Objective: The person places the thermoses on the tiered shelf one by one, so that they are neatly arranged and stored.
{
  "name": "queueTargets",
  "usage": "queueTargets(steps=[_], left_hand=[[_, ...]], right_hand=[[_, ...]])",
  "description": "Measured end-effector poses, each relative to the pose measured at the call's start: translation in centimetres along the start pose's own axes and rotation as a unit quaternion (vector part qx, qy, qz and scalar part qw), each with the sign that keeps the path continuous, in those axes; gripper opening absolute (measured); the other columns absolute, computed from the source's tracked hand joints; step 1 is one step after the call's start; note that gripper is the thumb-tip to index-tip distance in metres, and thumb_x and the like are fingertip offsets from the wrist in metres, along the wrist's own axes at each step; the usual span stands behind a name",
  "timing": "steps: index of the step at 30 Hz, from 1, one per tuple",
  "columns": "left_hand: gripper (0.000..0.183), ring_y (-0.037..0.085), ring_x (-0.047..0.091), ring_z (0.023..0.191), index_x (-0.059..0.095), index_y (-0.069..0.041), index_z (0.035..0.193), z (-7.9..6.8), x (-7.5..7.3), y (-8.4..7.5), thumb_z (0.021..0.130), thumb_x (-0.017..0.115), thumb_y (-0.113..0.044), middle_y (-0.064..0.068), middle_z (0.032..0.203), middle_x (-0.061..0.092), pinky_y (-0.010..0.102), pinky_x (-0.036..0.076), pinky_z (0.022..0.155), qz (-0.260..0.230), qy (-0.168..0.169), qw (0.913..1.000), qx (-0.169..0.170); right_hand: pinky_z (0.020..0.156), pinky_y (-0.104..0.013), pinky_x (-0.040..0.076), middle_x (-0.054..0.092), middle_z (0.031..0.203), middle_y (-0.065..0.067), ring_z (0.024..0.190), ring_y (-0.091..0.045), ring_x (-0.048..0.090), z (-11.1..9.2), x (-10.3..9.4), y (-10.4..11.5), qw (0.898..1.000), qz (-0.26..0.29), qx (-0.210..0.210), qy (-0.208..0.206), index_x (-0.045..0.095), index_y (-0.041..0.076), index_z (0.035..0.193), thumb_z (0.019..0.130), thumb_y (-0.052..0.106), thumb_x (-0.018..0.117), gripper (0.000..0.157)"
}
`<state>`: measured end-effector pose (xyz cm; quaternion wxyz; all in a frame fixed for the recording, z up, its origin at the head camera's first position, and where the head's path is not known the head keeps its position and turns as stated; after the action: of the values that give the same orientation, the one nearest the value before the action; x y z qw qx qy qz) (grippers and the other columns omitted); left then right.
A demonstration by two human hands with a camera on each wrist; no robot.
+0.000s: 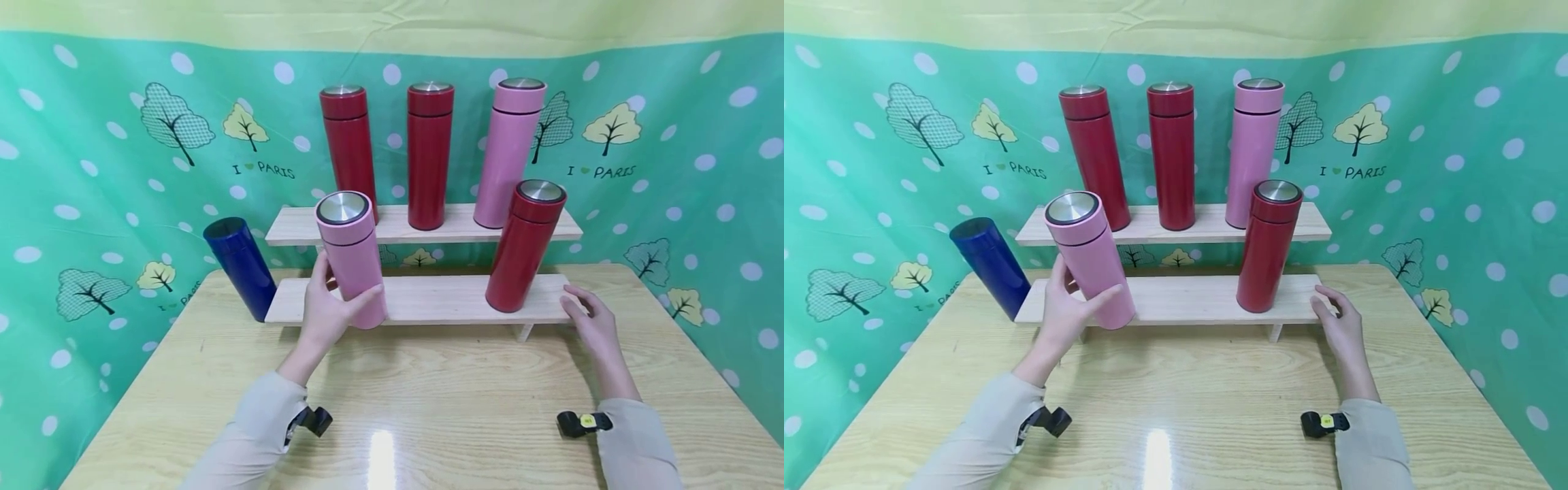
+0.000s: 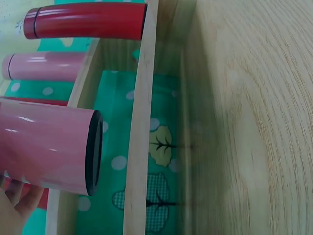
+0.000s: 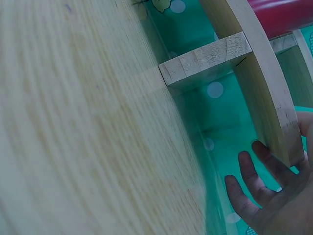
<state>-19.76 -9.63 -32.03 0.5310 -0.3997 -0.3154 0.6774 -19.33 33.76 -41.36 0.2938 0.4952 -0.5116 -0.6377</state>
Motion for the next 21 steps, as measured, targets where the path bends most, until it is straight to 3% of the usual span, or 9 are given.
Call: queueTargets(steps=[3, 11, 18, 21], left_hand=[[0.076, 0.019, 0.055, 0.109, 0.048, -0.016, 0.136, 0.3, 0.6, 1.3, 0.074, 0.089, -0.023, 0.003, 0.122, 0.06, 0.047, 0.047, 0.092, 0.003, 0.01, 0.9999, 0.007], [0.08, 0.016, 0.057, 0.111, 0.045, -0.023, 0.14, 1.2, 2.6, 0.9, 0.074, 0.09, -0.027, 0.0, 0.125, 0.059, 0.042, 0.05, 0.093, 0.012, 0.038, 0.9992, -0.007], [0.083, 0.018, 0.057, 0.115, 0.043, -0.019, 0.142, 2.0, 4.6, 0.3, 0.074, 0.09, -0.019, 0.003, 0.131, 0.057, 0.038, 0.049, 0.097, -0.018, 0.064, 0.9977, -0.013], [0.083, 0.016, 0.057, 0.114, 0.043, -0.02, 0.142, 2.2, 5.3, 0.1, 0.074, 0.09, -0.022, 0.0, 0.13, 0.057, 0.036, 0.05, 0.096, -0.02, 0.073, 0.9971, -0.006]], right_hand=[[0.117, -0.049, 0.022, 0.026, 0.16, -0.017, 0.147, -0.034, 0.022, 0.0, 0.0, 0.0, 1.0, -0.001, -0.001, 0.002, 0.046, 0.012, 0.148, 0.1, 0.043, 0.056, 0.058], [0.117, -0.049, 0.022, 0.026, 0.16, -0.017, 0.147, -0.034, 0.021, 0.1, 0.0, 0.0, 1.0, -0.006, 0.004, 0.0, 0.046, 0.012, 0.148, 0.1, 0.045, 0.056, 0.06], [0.109, -0.028, 0.036, 0.03, 0.159, -0.013, 0.144, -0.031, 0.029, 0.1, 0.0, -0.1, 1.0, -0.014, 0.008, -0.005, 0.048, 0.015, 0.147, 0.099, 0.046, 0.057, 0.058], [0.112, -0.034, 0.034, 0.029, 0.159, -0.014, 0.145, -0.031, 0.028, 0.1, 0.0, 0.0, 1.0, -0.012, 0.007, -0.004, 0.049, 0.015, 0.147, 0.099, 0.045, 0.057, 0.058]])
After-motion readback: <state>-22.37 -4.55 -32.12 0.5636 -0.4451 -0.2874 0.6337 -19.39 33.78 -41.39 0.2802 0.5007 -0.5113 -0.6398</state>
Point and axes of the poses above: each hand's wrist, its own z-axis towards the middle knuckle, its own x-axis out of the palm, y = z × x, the point moved 2 cm from there along z, towards the middle knuckle
